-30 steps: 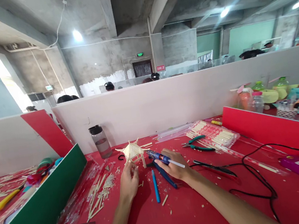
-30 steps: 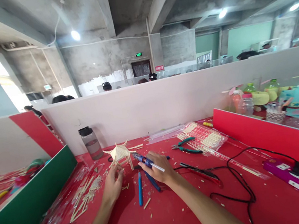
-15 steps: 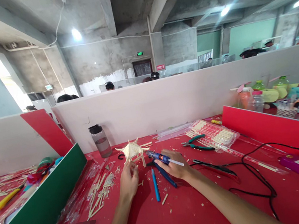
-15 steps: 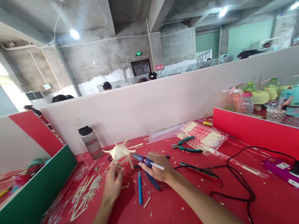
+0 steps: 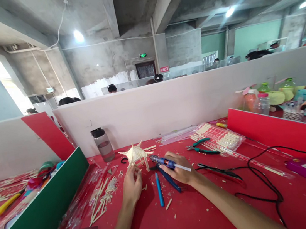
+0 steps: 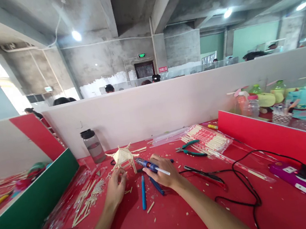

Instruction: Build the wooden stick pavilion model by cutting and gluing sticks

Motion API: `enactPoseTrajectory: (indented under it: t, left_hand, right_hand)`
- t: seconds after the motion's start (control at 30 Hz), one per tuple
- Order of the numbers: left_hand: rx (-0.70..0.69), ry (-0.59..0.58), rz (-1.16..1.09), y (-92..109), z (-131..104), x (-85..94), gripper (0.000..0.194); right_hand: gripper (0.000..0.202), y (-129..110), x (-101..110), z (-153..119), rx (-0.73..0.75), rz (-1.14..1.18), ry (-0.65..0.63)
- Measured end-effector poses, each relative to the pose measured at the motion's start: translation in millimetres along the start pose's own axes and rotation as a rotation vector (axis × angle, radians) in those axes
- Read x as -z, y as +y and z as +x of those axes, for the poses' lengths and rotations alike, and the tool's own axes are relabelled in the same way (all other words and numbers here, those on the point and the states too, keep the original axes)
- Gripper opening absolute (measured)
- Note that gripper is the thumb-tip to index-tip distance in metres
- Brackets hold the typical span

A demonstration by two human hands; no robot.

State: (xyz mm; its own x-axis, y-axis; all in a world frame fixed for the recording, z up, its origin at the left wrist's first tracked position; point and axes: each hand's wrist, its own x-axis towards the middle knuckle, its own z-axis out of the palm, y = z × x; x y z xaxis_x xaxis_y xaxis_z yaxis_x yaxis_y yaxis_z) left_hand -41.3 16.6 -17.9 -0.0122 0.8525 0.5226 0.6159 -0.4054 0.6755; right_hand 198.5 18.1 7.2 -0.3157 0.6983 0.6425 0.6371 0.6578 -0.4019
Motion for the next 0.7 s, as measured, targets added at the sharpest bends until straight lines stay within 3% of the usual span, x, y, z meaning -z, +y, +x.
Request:
enactPoseTrajectory:
  t: [0.37, 0.7]
  left_hand:
    - [0.007, 0.009, 0.014, 2.8, 0.1, -0.1, 0.020]
    - [-0.012, -0.001, 0.025, 0.7, 0.6, -0.3, 0.021]
  right_hand:
    - [0.034, 4.8, -8.4, 0.1, -0.043, -0.056, 0.073]
    - [0.035, 8.7, -1.5, -0.6, -0.064, -0.049, 0.019]
